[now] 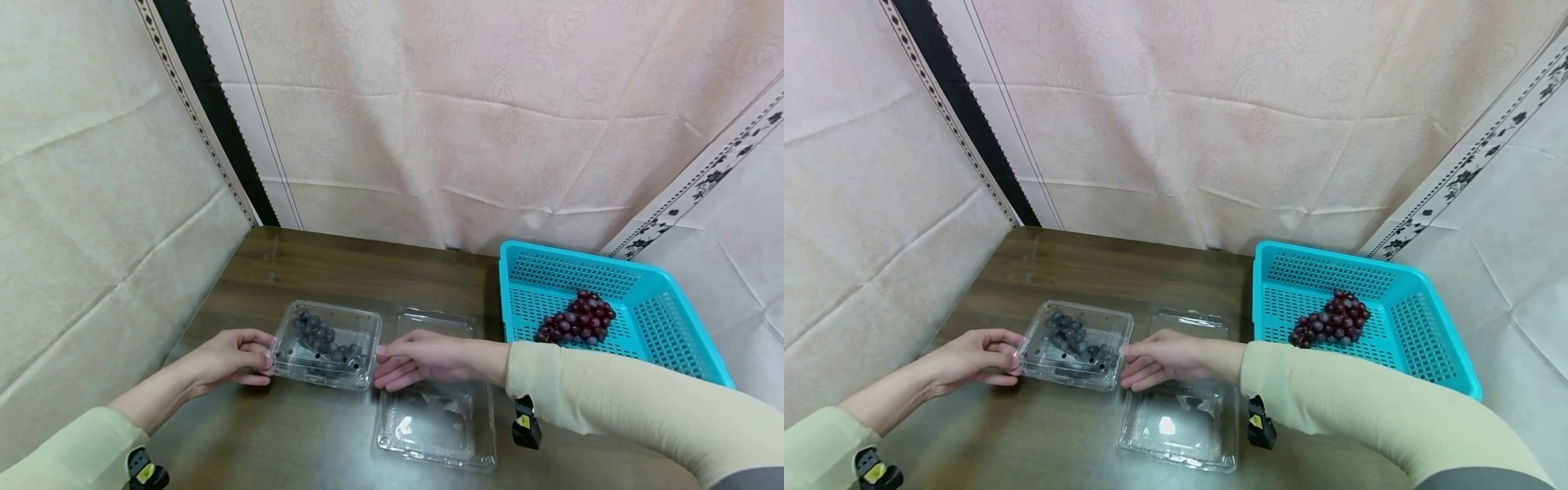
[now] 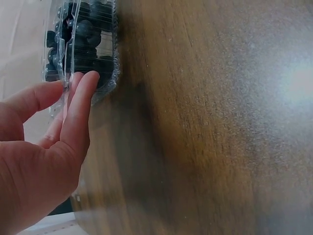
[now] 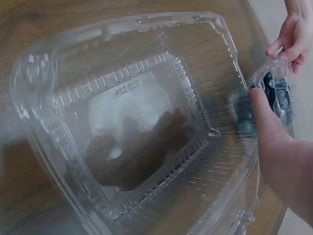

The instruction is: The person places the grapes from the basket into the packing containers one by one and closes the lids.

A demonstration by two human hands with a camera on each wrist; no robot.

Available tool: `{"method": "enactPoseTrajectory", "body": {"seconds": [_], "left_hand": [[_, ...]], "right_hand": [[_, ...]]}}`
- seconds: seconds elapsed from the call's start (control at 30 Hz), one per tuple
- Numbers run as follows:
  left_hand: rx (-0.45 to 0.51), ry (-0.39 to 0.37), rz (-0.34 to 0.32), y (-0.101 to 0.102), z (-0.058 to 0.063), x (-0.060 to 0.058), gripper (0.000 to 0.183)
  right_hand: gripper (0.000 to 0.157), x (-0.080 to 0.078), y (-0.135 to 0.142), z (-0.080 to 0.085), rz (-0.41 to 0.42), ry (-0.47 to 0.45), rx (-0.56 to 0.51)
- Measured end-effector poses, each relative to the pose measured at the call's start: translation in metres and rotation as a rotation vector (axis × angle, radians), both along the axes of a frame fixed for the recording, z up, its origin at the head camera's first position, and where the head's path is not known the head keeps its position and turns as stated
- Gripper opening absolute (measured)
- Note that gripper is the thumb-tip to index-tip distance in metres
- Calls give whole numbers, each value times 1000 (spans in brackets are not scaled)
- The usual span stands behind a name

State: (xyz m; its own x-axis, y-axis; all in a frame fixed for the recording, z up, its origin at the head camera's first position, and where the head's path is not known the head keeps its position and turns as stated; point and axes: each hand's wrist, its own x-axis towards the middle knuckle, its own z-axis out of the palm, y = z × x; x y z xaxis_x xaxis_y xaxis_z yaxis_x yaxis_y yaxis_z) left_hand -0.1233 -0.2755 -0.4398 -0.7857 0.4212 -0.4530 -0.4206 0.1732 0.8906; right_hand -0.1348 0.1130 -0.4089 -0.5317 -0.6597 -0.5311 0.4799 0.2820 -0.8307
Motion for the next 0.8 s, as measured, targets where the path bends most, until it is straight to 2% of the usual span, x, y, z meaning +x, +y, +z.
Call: {"method": "enactPoseTrajectory", "body": {"seconds": [0.43,0.8], "left_hand": [[7,-2,-6,-2,-1,-1,64],[19,-4,-7,-5,0,-1,65]], "right_hand": [[52,0,-8,1,-24,12,29],[52,2,-18,2,3,0,40]]}}
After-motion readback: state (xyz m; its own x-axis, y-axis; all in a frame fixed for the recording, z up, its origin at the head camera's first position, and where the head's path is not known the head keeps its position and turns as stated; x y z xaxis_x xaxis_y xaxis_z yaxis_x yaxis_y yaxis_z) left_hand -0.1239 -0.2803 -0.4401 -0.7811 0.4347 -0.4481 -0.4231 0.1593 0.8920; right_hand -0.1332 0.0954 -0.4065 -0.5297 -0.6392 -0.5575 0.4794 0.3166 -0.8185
